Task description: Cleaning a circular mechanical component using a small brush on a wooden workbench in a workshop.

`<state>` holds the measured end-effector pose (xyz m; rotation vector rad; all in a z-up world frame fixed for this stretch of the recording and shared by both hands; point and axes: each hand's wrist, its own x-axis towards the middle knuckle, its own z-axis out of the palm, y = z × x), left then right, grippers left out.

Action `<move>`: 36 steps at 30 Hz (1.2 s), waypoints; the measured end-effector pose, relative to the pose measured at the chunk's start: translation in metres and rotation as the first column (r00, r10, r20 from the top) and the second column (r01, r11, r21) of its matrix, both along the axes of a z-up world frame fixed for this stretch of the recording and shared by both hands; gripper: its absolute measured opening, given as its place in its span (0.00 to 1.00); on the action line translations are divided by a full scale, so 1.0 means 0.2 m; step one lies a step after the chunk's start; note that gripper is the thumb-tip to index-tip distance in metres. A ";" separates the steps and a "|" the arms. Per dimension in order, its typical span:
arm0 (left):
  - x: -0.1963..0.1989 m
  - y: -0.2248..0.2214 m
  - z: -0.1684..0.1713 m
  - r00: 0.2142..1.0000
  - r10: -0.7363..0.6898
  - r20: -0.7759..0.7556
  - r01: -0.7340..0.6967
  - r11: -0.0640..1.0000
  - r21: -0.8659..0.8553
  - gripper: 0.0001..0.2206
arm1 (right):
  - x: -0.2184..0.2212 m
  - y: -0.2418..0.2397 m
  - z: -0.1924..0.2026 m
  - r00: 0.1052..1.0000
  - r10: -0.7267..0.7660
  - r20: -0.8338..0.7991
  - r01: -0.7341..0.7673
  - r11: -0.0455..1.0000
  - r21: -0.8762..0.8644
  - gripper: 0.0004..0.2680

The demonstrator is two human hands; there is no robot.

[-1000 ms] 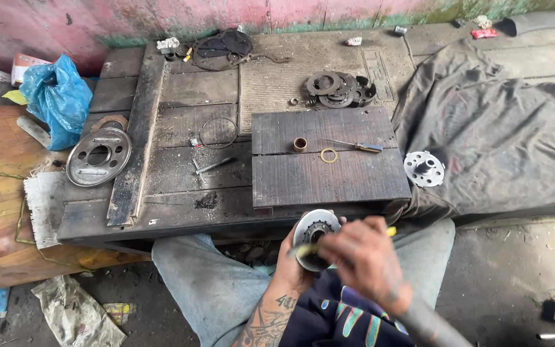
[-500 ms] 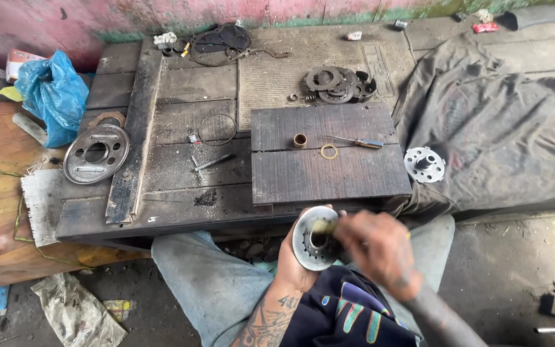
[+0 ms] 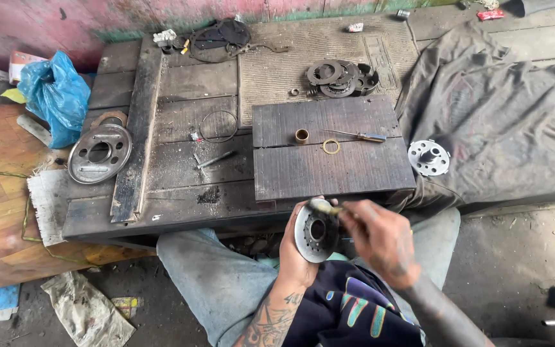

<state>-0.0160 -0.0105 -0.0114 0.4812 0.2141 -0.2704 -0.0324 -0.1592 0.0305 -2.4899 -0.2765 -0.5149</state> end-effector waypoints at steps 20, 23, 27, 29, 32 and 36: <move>-0.02 0.04 0.04 0.998 -0.053 -0.037 0.040 0.953 -0.300 0.19 | -0.19 -0.03 -0.05 0.991 0.133 -0.014 -0.133 0.991 -0.024 0.07; -0.01 0.03 0.02 1.000 -0.022 -0.017 0.014 0.938 -0.346 0.18 | -0.21 0.01 -0.03 0.989 0.146 0.000 -0.146 0.989 -0.034 0.07; -0.02 0.02 0.00 0.997 0.001 -0.079 -0.028 0.939 -0.344 0.19 | -0.15 -0.07 -0.08 0.994 0.095 0.057 -0.089 0.990 -0.107 0.08; -0.02 0.02 0.01 0.997 0.008 -0.075 -0.034 0.937 -0.348 0.19 | -0.18 -0.05 -0.06 0.989 0.141 0.044 -0.137 0.987 -0.085 0.07; -0.01 0.03 0.01 0.998 0.025 -0.064 -0.046 0.937 -0.347 0.19 | -0.19 -0.04 -0.07 0.984 0.176 0.024 -0.173 0.980 -0.097 0.06; -0.02 0.03 0.01 0.998 0.035 -0.049 -0.050 0.936 -0.349 0.19 | -0.14 -0.08 -0.09 1.000 0.017 0.002 -0.017 0.982 -0.190 0.09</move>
